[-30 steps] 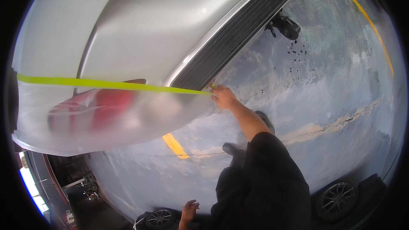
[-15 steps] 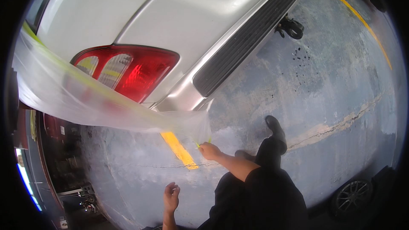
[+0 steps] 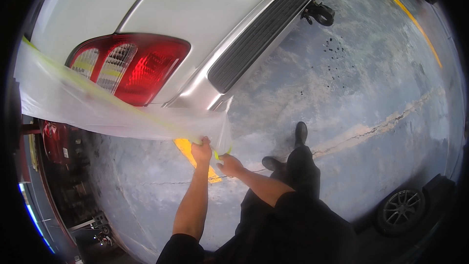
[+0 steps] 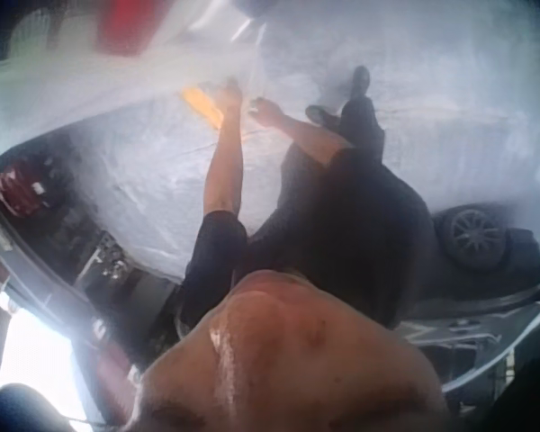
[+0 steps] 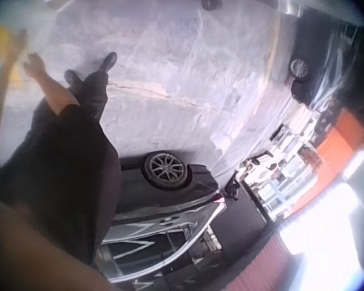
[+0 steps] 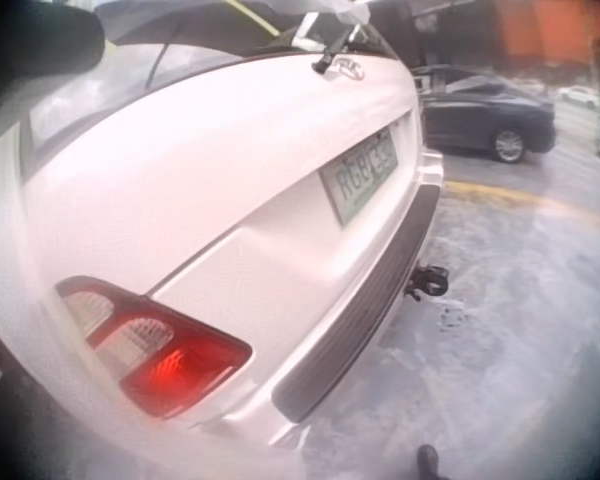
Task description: The person cleans a seatbelt with an orange cloth and installs it into the interior of a white car. They use a power drill to secure the seatbelt anchor to the car's roof frame. Finally, they open the car's trunk and remove the plastic protective film from the rear bumper.
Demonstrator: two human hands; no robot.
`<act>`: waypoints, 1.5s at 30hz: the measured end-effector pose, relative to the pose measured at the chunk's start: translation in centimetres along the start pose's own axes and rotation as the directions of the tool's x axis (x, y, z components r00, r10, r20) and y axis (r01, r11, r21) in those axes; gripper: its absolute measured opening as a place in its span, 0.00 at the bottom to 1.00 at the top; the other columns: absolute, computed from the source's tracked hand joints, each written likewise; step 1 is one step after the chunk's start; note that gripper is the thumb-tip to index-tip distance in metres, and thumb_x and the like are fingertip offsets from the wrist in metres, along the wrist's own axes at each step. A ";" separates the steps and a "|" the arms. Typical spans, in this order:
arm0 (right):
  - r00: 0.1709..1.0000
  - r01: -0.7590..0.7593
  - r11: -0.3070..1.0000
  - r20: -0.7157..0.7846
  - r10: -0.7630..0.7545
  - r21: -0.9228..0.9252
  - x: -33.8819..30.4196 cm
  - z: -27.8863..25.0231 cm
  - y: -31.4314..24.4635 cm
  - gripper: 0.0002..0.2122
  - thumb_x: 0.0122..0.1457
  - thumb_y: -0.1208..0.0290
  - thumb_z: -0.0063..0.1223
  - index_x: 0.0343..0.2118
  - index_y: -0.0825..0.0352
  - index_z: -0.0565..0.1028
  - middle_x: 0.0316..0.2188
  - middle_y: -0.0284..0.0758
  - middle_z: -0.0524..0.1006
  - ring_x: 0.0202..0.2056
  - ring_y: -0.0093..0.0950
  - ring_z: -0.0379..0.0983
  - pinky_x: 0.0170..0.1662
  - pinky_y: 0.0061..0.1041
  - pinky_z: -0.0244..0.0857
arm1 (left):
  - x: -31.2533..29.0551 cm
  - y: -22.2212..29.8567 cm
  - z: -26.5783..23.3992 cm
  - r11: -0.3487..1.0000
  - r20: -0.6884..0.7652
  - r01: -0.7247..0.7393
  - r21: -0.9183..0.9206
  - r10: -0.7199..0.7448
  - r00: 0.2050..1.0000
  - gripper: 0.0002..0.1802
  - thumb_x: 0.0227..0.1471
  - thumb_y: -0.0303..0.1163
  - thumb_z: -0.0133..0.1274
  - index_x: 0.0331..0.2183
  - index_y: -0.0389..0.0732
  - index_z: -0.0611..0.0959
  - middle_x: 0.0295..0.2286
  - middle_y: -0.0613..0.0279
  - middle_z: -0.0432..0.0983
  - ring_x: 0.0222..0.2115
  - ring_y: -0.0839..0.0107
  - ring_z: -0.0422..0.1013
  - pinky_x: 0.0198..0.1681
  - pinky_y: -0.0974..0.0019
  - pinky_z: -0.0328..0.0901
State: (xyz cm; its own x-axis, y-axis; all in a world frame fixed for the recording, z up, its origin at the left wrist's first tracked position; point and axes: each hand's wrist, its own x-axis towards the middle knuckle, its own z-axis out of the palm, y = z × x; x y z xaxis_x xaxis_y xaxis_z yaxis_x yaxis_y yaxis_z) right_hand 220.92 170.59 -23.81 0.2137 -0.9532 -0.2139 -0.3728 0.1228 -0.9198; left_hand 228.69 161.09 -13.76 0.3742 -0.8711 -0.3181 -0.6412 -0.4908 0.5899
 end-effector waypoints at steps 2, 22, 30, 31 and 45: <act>0.977 -0.209 0.937 0.018 0.212 0.281 0.1 -2.2 1.5 0.20 0.54 0.60 0.55 0.46 0.68 0.74 0.43 0.42 0.76 0.42 0.39 0.75 0.46 0.32 0.67 | 0.5 -2.3 -0.7 0.991 -0.115 0.010 0.130 0.006 0.993 0.20 0.48 0.39 0.56 0.37 0.31 0.79 0.34 0.45 0.79 0.38 0.50 0.75 0.41 0.54 0.67; 0.735 -0.625 0.780 -0.364 0.572 -0.038 -7.5 -28.1 16.8 0.14 0.50 0.59 0.57 0.34 0.65 0.80 0.36 0.44 0.79 0.42 0.41 0.75 0.47 0.34 0.67 | -0.9 17.7 -7.4 0.783 0.427 0.114 -0.612 0.206 0.880 0.32 0.56 0.55 0.47 0.50 0.38 0.71 0.42 0.54 0.75 0.41 0.64 0.72 0.44 0.57 0.65; 0.877 -0.467 0.866 -0.220 0.428 -0.177 -12.6 -28.5 19.2 0.15 0.51 0.58 0.55 0.32 0.67 0.80 0.24 0.39 0.80 0.27 0.32 0.79 0.35 0.30 0.72 | 5.7 16.9 -13.1 0.863 -0.169 -0.151 -0.482 0.078 0.983 0.18 0.48 0.35 0.53 0.41 0.36 0.80 0.40 0.58 0.75 0.45 0.65 0.68 0.49 0.64 0.60; 0.872 -0.478 0.849 -0.238 0.428 -0.226 -12.8 -29.9 18.7 0.16 0.51 0.58 0.55 0.32 0.68 0.80 0.23 0.39 0.80 0.25 0.31 0.78 0.33 0.30 0.72 | 6.2 15.5 -13.2 0.869 -0.207 -0.175 -0.463 0.086 0.975 0.19 0.48 0.34 0.53 0.41 0.34 0.79 0.40 0.56 0.74 0.44 0.64 0.68 0.51 0.65 0.59; 0.856 0.016 0.682 -0.362 0.368 0.731 8.7 -66.5 -4.5 0.16 0.59 0.62 0.53 0.46 0.64 0.73 0.36 0.35 0.78 0.34 0.26 0.75 0.35 0.23 0.68 | 0.4 39.6 -4.4 0.462 0.173 -0.012 -0.887 0.357 0.918 0.31 0.57 0.47 0.46 0.54 0.36 0.66 0.48 0.50 0.69 0.43 0.60 0.69 0.46 0.60 0.64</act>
State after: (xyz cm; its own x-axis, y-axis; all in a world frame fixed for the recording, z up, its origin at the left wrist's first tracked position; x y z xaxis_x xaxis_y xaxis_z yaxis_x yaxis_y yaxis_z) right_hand 164.44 143.37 0.35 -0.2813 -0.8712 -0.4022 0.4094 0.2701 -0.8715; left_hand 206.43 141.36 12.71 -0.0018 -0.9777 -0.2099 0.2937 -0.2012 0.9345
